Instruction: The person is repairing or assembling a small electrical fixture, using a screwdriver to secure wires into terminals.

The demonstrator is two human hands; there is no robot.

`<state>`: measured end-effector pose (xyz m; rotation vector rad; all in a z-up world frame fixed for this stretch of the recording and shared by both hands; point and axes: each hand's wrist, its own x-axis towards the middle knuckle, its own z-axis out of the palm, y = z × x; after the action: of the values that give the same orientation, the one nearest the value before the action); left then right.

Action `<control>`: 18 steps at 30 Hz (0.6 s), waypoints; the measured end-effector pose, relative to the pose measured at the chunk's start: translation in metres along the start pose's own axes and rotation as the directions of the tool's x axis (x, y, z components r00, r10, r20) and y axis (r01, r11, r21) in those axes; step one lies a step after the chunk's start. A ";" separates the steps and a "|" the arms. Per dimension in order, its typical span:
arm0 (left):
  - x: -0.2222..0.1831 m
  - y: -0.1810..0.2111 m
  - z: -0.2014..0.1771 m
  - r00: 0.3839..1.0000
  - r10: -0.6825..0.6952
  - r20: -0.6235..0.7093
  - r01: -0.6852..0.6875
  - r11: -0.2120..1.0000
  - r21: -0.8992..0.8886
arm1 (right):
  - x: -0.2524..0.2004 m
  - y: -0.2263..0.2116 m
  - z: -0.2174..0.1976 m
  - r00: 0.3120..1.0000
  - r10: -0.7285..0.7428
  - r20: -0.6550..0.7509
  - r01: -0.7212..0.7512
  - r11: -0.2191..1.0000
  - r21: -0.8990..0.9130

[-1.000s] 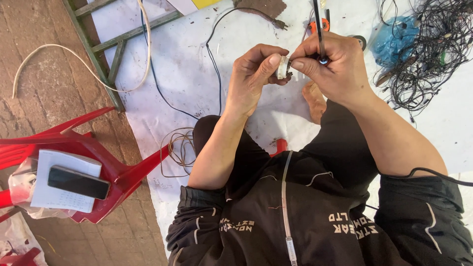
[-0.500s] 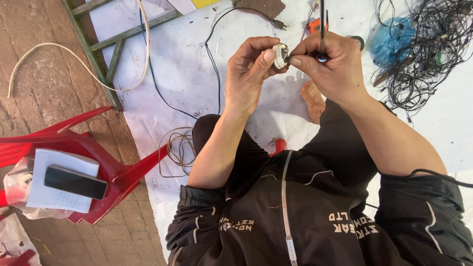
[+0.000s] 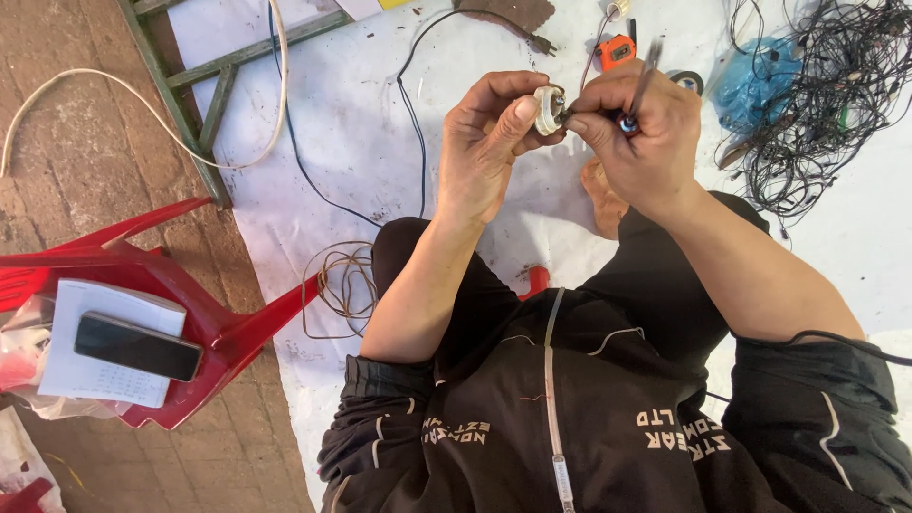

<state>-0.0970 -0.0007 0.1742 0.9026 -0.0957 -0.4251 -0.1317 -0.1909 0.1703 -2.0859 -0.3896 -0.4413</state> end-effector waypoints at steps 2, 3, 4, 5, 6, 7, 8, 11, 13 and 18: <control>-0.001 0.000 0.000 1.000 -0.006 -0.003 0.006 1.000 0.000 | -0.002 0.001 0.001 0.999 -0.047 -0.019 0.047 0.999 -0.009; -0.002 0.000 0.000 1.000 -0.012 -0.006 0.013 1.000 0.001 | -0.003 0.002 0.001 0.995 -0.094 -0.039 0.094 0.995 -0.018; -0.002 0.000 0.000 1.000 -0.012 -0.006 0.012 1.000 0.000 | -0.003 0.003 0.002 0.995 -0.094 -0.038 0.094 0.995 -0.019; -0.002 -0.001 -0.001 1.000 -0.015 -0.011 0.015 1.000 0.003 | -0.004 0.003 0.003 0.990 -0.132 -0.056 0.130 0.991 -0.036; -0.002 -0.001 -0.001 1.000 -0.018 -0.015 0.018 1.000 0.006 | -0.004 0.003 0.004 0.983 -0.170 -0.073 0.166 0.985 -0.055; -0.003 -0.001 -0.001 1.000 -0.017 -0.014 0.017 1.000 0.005 | -0.005 0.003 0.004 0.983 -0.171 -0.073 0.167 0.984 -0.056; -0.003 -0.001 -0.002 1.000 -0.010 -0.008 0.010 1.000 -0.008 | -0.005 0.002 0.004 0.984 -0.162 -0.076 0.157 0.985 -0.070; -0.004 0.000 -0.002 0.999 0.030 0.012 -0.030 0.999 -0.021 | -0.003 -0.002 0.001 0.995 -0.081 -0.049 0.077 0.994 -0.075; -0.005 0.000 -0.002 0.998 0.064 0.023 -0.064 0.998 -0.022 | -0.002 -0.004 -0.002 1.000 -0.008 -0.017 0.007 0.998 -0.068; -0.007 -0.002 -0.002 0.995 0.092 0.039 -0.091 0.996 -0.015 | 0.000 -0.010 -0.006 0.976 0.212 0.049 -0.217 0.966 0.142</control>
<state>-0.1034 0.0024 0.1719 0.8734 -0.1702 -0.3583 -0.1367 -0.1912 0.1805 -1.9673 -0.2056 -0.2419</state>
